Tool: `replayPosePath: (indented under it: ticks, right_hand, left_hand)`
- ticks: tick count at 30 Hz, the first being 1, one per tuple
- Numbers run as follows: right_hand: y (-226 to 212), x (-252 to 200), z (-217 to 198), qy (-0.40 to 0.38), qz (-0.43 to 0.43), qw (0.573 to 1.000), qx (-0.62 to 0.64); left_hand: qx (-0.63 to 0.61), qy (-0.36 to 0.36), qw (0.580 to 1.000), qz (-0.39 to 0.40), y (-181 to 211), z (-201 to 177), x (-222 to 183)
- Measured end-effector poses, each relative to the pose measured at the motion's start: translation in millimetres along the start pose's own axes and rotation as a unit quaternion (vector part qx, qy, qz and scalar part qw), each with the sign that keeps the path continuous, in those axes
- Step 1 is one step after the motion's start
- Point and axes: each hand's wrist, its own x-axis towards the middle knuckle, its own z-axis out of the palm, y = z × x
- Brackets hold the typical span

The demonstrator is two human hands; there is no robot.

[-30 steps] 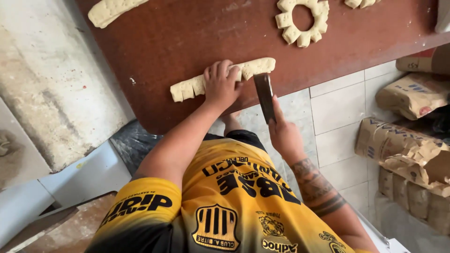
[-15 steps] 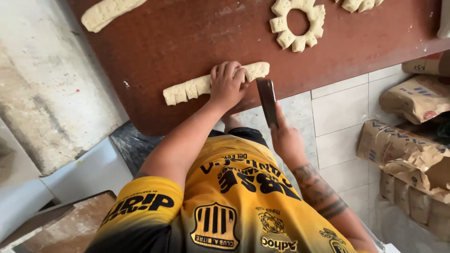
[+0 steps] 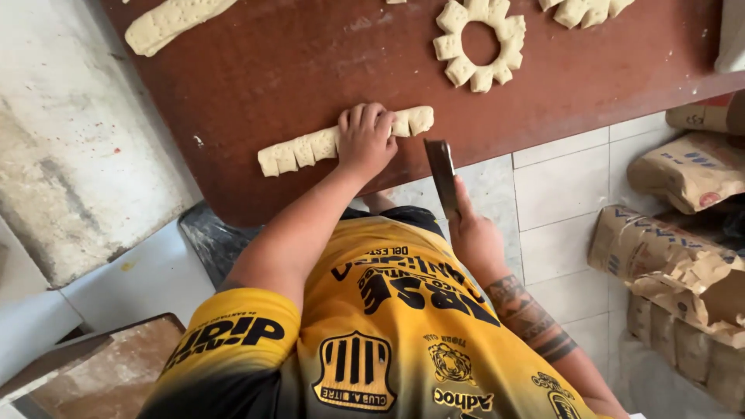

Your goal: Shaping strips of dough into decorative rings by docking, cutting edges, and rolling them together.

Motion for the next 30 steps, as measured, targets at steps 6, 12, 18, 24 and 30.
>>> replayPosePath:
  ticks: [6, 12, 18, 24, 30]
  right_hand:
    - [-17, 22, -6, 0.042, -0.035, 0.998, 0.017]
    - [25, 3, -32, 0.023, -0.079, 0.996, 0.029]
    - [175, 106, 24, 0.343, 0.009, 0.921, 0.183]
    - [181, 219, -25, 0.386, 0.025, 0.895, 0.220]
    - [102, 211, -47, 0.376, 0.117, 0.918, 0.047]
  left_hand:
    - [0.004, -0.053, 0.998, -0.018, 3, -4, -3]
    - [-0.019, -0.077, 0.997, -0.007, -11, -56, -4]
    - [0.090, -0.013, 0.974, -0.209, -58, -136, -57]
    - [-0.016, 0.007, 0.897, -0.441, -125, -122, -117]
    - [-0.189, -0.056, 0.728, -0.657, -103, -128, -90]
